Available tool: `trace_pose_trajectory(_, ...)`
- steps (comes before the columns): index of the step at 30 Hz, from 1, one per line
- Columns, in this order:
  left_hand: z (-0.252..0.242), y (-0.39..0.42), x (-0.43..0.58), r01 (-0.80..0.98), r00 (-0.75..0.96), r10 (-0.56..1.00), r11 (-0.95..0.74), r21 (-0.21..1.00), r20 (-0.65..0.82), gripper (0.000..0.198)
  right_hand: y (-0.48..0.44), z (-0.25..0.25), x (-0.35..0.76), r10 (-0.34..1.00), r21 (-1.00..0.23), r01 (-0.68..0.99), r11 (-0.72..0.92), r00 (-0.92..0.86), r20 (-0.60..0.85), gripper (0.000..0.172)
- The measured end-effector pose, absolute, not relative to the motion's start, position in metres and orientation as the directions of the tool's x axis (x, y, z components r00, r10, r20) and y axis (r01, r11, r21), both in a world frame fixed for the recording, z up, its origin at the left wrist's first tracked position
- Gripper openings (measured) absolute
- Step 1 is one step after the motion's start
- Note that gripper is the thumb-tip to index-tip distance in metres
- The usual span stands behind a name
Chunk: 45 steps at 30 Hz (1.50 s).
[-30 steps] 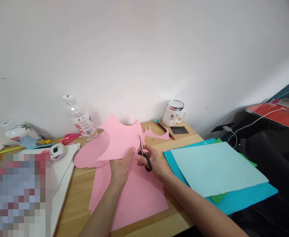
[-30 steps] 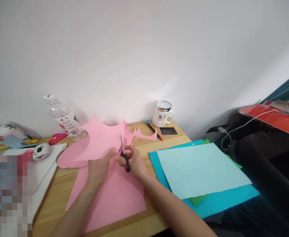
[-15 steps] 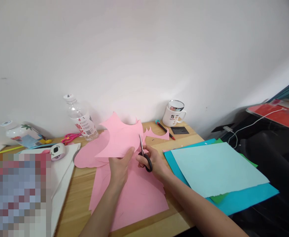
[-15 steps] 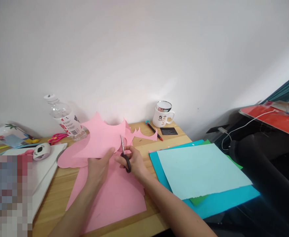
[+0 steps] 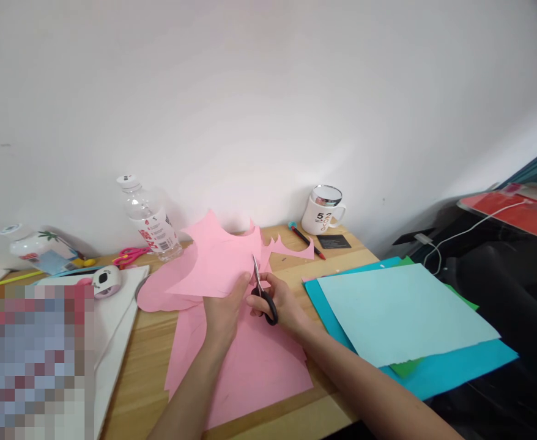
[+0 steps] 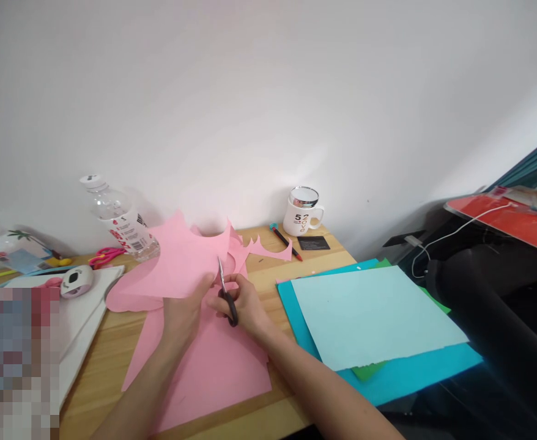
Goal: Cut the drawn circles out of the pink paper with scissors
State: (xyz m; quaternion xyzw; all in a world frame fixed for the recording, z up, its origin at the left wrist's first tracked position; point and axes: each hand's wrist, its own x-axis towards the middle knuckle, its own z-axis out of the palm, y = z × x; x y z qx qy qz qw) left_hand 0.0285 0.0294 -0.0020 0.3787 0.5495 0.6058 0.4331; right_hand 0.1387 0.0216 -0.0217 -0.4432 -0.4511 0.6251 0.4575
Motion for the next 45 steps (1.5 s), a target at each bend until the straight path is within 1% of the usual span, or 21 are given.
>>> trace_pose_trajectory(2,-0.0019,0.0290,0.0281,-0.114,-0.331,0.944,-0.031,0.993,-0.008,0.035,0.0222,-0.0204,0.1405,0.974,-0.967,-0.197,-0.163,-0.190,-0.125,0.049)
trace_pose_trajectory(5,-0.0020,0.0290,0.0280,-0.160,-0.281,0.960,-0.064,0.985,0.017,0.048,0.0240,-0.0205,0.1444,0.978,-0.955,-0.260,-0.144,-0.184,-0.098,0.056)
trace_pose_trajectory(8,-0.0015,0.0291,0.0284,-0.179,-0.245,0.969,-0.071,0.981,0.025,0.051,0.0254,-0.0221,0.1465,0.978,-0.951,-0.276,-0.140,-0.189,-0.089,0.058)
trace_pose_trajectory(16,-0.0005,0.0291,0.0279,-0.160,-0.248,0.968,-0.064,0.985,0.023,0.049,0.0246,-0.0217,0.1454,0.976,-0.952,-0.267,-0.149,-0.195,-0.098,0.059)
trace_pose_trajectory(22,-0.0007,0.0289,0.0274,-0.134,-0.277,0.961,-0.055,0.989,0.016,0.046,0.0246,-0.0199,0.1450,0.980,-0.951,-0.264,-0.159,-0.160,-0.119,0.057)
trace_pose_trajectory(24,0.0005,0.0287,0.0276,-0.124,-0.298,0.955,-0.043,0.991,0.004,0.042,0.0249,-0.0198,0.1448,0.981,-0.954,-0.254,-0.158,-0.153,-0.121,0.057)
trace_pose_trajectory(27,0.0012,0.0289,0.0276,-0.113,-0.318,0.948,-0.004,0.994,-0.032,0.031,0.0251,-0.0194,0.1447,0.979,-0.957,-0.236,-0.169,-0.151,-0.136,0.056)
trace_pose_trajectory(34,-0.0042,0.0317,0.0257,-0.127,-0.311,0.950,0.005,0.992,-0.044,0.025,0.0250,-0.0166,0.1449,0.980,-0.966,-0.197,-0.170,-0.140,-0.143,0.052)
trace_pose_trajectory(38,-0.0067,0.0325,0.0250,-0.132,-0.311,0.950,-0.007,0.991,-0.035,0.027,0.0252,-0.0182,0.1448,0.981,-0.964,-0.210,-0.166,-0.140,-0.138,0.053)
trace_pose_trajectory(45,-0.0046,0.0318,0.0259,-0.123,-0.322,0.945,0.025,0.992,-0.063,0.026,0.0253,-0.0200,0.1446,0.982,-0.969,-0.195,-0.153,-0.143,-0.126,0.050)
